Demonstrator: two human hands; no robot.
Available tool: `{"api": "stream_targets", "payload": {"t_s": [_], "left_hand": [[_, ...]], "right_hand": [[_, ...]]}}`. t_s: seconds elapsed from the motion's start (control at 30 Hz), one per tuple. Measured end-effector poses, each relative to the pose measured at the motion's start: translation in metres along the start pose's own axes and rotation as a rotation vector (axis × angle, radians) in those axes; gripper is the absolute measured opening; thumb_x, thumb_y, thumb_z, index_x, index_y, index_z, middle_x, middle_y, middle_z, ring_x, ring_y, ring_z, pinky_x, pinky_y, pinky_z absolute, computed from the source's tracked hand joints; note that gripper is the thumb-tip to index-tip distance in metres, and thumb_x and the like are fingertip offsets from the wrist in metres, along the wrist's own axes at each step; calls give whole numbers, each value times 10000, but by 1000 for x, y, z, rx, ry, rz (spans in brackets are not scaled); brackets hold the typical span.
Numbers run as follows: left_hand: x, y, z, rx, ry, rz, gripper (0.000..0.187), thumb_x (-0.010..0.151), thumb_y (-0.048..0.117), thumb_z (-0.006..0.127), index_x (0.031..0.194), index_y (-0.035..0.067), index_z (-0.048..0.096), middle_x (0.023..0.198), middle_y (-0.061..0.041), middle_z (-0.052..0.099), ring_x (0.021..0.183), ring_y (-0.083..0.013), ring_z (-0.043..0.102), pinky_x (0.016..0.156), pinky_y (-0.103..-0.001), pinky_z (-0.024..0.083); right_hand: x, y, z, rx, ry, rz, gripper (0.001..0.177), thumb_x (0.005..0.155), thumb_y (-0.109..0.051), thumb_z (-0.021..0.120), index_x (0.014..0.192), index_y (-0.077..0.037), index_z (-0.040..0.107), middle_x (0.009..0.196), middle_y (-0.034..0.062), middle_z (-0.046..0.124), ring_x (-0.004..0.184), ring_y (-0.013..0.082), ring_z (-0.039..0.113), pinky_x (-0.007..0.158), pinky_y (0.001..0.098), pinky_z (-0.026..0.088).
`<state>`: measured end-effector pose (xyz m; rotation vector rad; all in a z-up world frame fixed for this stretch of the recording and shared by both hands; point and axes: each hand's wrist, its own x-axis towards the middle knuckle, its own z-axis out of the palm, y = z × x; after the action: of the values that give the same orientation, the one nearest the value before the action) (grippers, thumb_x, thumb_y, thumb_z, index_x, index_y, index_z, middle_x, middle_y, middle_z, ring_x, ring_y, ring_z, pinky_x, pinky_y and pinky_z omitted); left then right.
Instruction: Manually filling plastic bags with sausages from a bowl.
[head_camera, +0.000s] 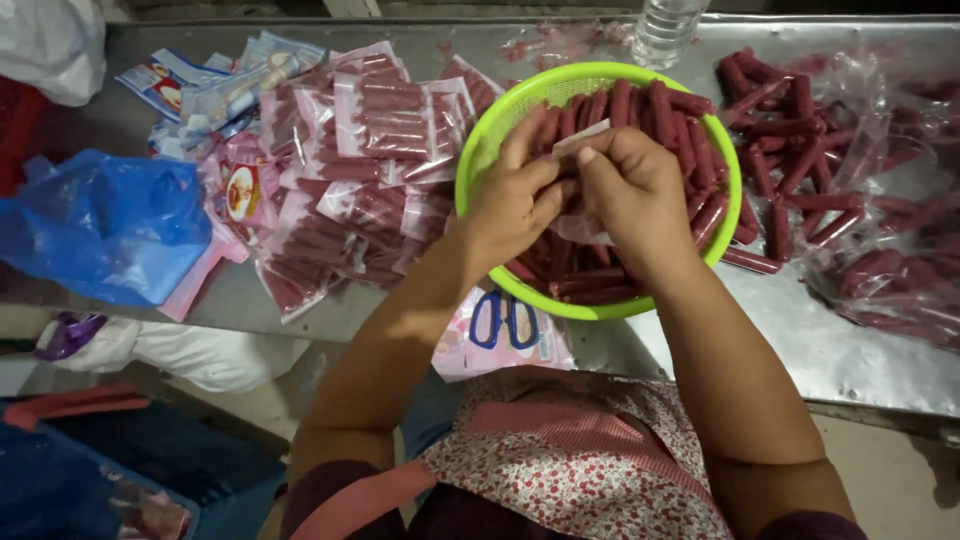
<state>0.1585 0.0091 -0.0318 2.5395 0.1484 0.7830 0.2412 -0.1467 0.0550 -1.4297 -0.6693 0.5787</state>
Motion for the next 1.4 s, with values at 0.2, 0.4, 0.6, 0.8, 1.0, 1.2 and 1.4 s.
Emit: {"api": "stream_targets", "payload": {"t_s": [0.2, 0.4, 0.6, 0.8, 1.0, 1.2, 1.4], "left_hand": [[8, 26, -10, -543, 377, -140, 258, 997, 112, 649, 1241, 124, 730, 1231, -154, 731, 1204, -303, 685, 1076, -437, 533], [31, 13, -49, -609, 249, -176, 207, 1030, 241, 671, 1204, 170, 757, 1164, -70, 764, 1140, -171, 708, 1039, -358, 542], [37, 10, -71, -569, -101, -118, 288, 1066, 196, 570, 1300, 81, 694, 1292, -143, 705, 1286, -283, 622, 1129, -441, 446], [32, 17, -101, -710, -388, -91, 532, 958, -55, 510, 1485, -91, 443, 1518, -331, 450, 1453, -473, 358, 1224, -595, 228], [38, 15, -95, -637, -346, -115, 425, 958, -56, 579, 1383, -65, 578, 1383, -269, 603, 1357, -399, 516, 1182, -540, 333], [50, 4, -63, -370, -104, -82, 337, 882, 83, 805, 1212, 94, 742, 1125, -114, 703, 1113, -264, 661, 1008, -385, 493], [59, 29, -63, -754, -49, -329, 493, 878, -136, 664, 1335, 48, 654, 1253, -69, 673, 943, -69, 699, 869, -217, 605]], "right_hand": [[26, 57, -41, 167, -5, -204, 197, 984, -77, 659, 1157, -5, 720, 840, 145, 698, 641, 131, 655, 529, 248, 533], [24, 78, -6, 601, -355, -82, 514, 944, -323, 729, 1339, -47, 548, 1195, 114, 627, 1114, 211, 673, 829, 428, 643], [34, 144, 13, 902, -192, 169, 350, 891, -143, 775, 1180, 16, 660, 1075, 218, 749, 937, 370, 770, 725, 596, 641], [27, 103, 3, 866, -250, 199, 523, 833, -128, 802, 1303, -8, 606, 1151, 243, 726, 988, 407, 752, 785, 629, 616], [34, 121, 2, 988, -209, 261, 399, 926, -211, 734, 1277, -48, 637, 1192, 258, 715, 1031, 459, 731, 857, 697, 574], [24, 95, -3, 1087, -221, 236, 313, 905, -134, 752, 1195, -38, 686, 1137, 263, 740, 1032, 434, 732, 850, 667, 590], [26, 106, -3, 1047, -182, 206, 392, 858, -85, 792, 1227, -22, 674, 1200, 288, 708, 1042, 486, 713, 861, 676, 587]]}}
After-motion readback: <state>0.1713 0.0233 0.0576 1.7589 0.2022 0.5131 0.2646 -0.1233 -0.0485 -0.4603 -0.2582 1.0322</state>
